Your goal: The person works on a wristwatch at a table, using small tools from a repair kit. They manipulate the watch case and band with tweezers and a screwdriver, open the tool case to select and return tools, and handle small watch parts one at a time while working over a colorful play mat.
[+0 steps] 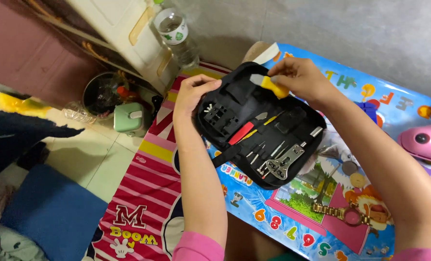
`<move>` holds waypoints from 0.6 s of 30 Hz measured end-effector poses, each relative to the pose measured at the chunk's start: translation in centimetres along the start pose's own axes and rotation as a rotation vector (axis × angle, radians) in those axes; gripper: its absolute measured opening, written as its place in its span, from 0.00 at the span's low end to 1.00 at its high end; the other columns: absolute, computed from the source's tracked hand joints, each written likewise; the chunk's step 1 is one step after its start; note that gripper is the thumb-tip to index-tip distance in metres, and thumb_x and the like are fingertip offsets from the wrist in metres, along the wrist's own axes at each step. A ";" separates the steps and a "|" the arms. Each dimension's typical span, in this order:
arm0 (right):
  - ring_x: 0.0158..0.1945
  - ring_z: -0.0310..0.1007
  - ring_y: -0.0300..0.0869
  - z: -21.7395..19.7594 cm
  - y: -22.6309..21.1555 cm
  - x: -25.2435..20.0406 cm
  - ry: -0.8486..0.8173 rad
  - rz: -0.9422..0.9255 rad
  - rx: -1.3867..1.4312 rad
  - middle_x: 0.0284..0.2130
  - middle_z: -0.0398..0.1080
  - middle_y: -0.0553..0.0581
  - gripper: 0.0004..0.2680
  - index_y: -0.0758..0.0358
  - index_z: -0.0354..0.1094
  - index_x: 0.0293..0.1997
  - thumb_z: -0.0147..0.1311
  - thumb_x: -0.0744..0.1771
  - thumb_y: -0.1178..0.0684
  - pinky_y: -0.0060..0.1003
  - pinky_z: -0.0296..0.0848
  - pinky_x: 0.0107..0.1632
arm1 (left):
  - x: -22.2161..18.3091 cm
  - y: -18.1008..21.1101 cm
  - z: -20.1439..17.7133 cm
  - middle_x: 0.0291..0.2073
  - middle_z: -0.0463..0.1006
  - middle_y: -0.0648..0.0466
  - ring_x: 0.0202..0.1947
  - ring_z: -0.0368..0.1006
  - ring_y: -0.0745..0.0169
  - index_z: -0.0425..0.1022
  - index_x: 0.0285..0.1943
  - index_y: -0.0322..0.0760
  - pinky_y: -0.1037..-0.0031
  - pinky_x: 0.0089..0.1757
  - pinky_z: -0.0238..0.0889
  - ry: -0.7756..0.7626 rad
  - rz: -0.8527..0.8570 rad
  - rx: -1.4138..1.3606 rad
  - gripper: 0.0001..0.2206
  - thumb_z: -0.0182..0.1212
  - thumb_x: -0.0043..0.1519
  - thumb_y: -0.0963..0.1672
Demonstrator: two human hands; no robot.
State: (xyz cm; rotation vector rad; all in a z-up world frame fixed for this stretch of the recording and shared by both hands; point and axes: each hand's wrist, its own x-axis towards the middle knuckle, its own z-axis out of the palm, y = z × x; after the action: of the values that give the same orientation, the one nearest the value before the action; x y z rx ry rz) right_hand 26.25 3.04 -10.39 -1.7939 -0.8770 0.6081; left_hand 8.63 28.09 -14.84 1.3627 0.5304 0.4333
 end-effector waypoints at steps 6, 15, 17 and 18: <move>0.50 0.77 0.50 0.4 -1.5 -1.1 0.018 -0.029 -0.013 0.41 0.76 0.64 0.07 0.65 0.74 0.52 0.54 0.69 0.62 0.47 0.76 0.50 | 0.7 -0.8 0.1 0.23 0.78 0.54 0.27 0.71 0.74 0.85 0.33 0.38 0.85 0.30 0.62 0.005 0.020 0.050 0.10 0.81 0.48 0.43; 0.48 0.74 0.49 1.2 -4.1 -1.6 0.086 -0.125 -0.096 0.41 0.74 0.63 0.07 0.65 0.74 0.54 0.57 0.70 0.63 0.44 0.77 0.46 | -0.4 0.4 0.5 0.23 0.78 0.53 0.27 0.71 0.72 0.84 0.33 0.36 0.83 0.31 0.63 0.005 0.030 0.016 0.08 0.79 0.49 0.43; 0.47 0.73 0.49 -0.2 -4.0 -1.6 0.079 -0.152 -0.114 0.44 0.74 0.65 0.10 0.67 0.73 0.55 0.58 0.68 0.65 0.43 0.77 0.47 | -0.2 0.4 0.5 0.23 0.78 0.53 0.28 0.71 0.71 0.85 0.33 0.36 0.83 0.31 0.63 -0.010 0.029 0.027 0.08 0.79 0.50 0.43; 0.47 0.74 0.52 -0.7 -3.8 -1.9 0.065 -0.178 -0.205 0.43 0.74 0.65 0.11 0.67 0.74 0.54 0.60 0.67 0.66 0.44 0.76 0.46 | -0.1 0.4 0.4 0.24 0.78 0.53 0.28 0.71 0.71 0.84 0.33 0.36 0.83 0.31 0.63 -0.014 0.026 0.035 0.09 0.79 0.50 0.43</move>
State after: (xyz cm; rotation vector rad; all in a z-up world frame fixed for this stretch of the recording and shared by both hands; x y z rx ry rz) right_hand 24.55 2.03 -6.54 -1.8808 -1.0717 0.3540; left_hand 8.78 27.72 -14.37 1.4067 0.5113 0.4376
